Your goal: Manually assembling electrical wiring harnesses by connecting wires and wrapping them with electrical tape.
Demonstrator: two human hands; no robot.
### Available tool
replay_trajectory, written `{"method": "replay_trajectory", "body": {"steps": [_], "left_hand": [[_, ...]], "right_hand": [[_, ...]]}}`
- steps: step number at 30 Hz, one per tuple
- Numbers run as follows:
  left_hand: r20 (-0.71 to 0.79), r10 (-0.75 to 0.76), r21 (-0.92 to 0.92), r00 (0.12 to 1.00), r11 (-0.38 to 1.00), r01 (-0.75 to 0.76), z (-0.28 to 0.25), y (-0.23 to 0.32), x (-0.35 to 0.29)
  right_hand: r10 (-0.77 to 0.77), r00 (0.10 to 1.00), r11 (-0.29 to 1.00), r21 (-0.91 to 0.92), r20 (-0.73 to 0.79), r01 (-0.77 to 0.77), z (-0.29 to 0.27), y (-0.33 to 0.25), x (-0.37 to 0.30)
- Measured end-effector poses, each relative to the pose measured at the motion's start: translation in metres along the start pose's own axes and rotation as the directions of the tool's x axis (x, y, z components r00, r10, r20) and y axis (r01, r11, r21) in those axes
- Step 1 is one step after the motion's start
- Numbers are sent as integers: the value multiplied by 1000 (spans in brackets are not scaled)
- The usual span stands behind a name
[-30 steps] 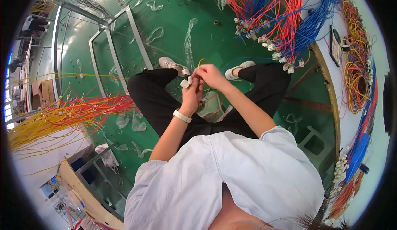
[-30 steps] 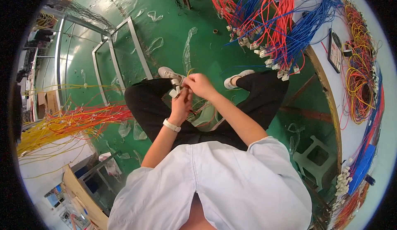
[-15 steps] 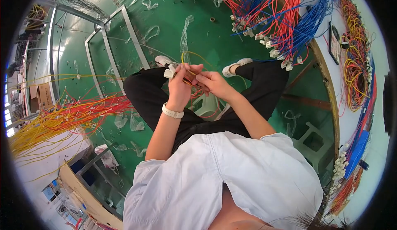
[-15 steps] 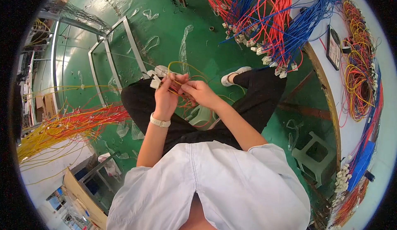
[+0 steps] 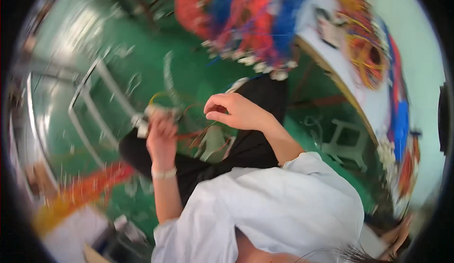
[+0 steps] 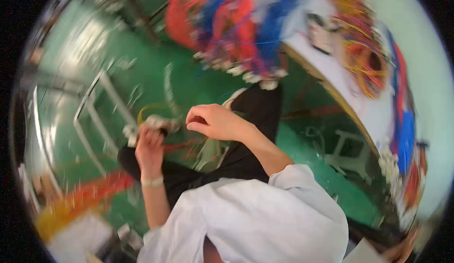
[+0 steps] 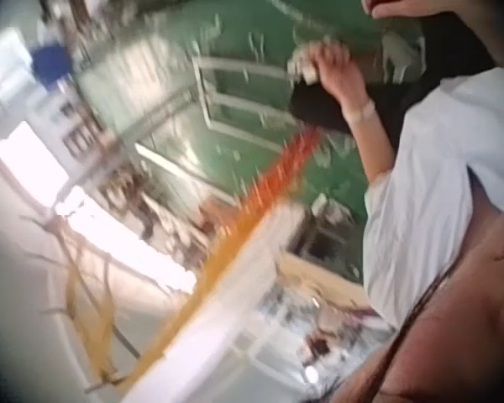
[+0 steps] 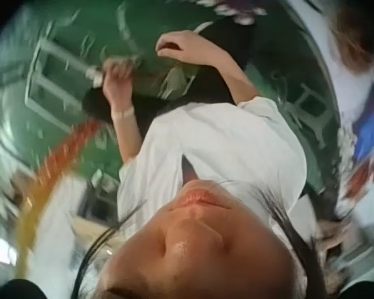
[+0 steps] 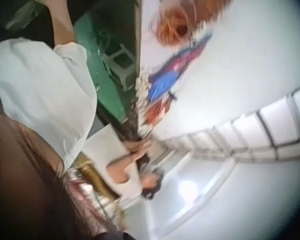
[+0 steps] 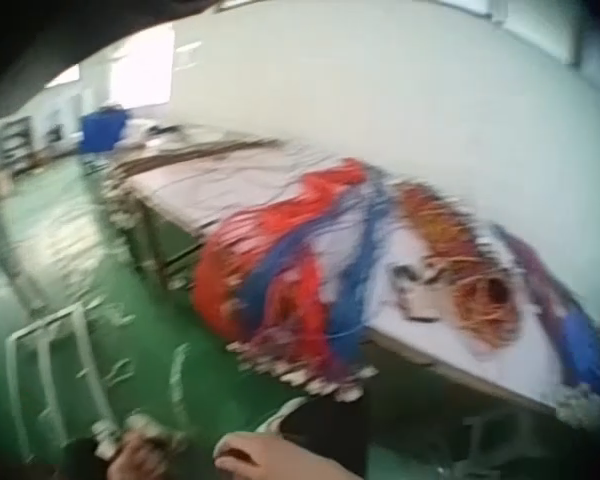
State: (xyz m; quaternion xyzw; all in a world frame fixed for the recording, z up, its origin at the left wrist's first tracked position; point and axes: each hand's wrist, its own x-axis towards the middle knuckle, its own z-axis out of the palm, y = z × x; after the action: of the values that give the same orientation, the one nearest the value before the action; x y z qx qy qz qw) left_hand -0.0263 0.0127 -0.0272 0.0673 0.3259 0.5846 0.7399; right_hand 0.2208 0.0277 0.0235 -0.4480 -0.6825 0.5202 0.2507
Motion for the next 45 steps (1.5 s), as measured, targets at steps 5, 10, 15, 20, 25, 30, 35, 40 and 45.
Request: {"method": "replay_trajectory", "body": {"steps": [5,10,15,20,25,30,35,40,45], "left_hand": [[240,30,-13,970,1000,-28,-17,0,-1],[288,25,34,957,999,-37,-3,1,-1],[282,-54,228,958,974,-12,16,2,-16],[253,4,273,967,959,-76,22,0,-37],[162,69,374,984,919,-127,6,-4,-42],[-12,243,565,970,802,-194,-15,4,-50],[88,256,677,963,694,-246,9,11,-53],[82,276,680,958,687,-257,16,19,-82],[80,407,714,910,614,-337,2,18,-91]], "right_hand": [[-136,652,929,-325,-746,-178,-106,-25,-75],[-335,224,770,-403,-915,-495,-218,12,-122],[-320,139,700,-333,-937,-632,-306,47,-105],[29,179,566,-131,-983,-814,-356,68,-86],[-460,-38,781,-384,-887,-493,-300,49,-70],[318,914,526,849,-252,51,-71,-25,3],[280,863,192,856,421,-480,58,-34,15],[255,835,201,818,488,-539,92,-31,21],[296,832,338,763,470,-551,95,-40,20]]}}
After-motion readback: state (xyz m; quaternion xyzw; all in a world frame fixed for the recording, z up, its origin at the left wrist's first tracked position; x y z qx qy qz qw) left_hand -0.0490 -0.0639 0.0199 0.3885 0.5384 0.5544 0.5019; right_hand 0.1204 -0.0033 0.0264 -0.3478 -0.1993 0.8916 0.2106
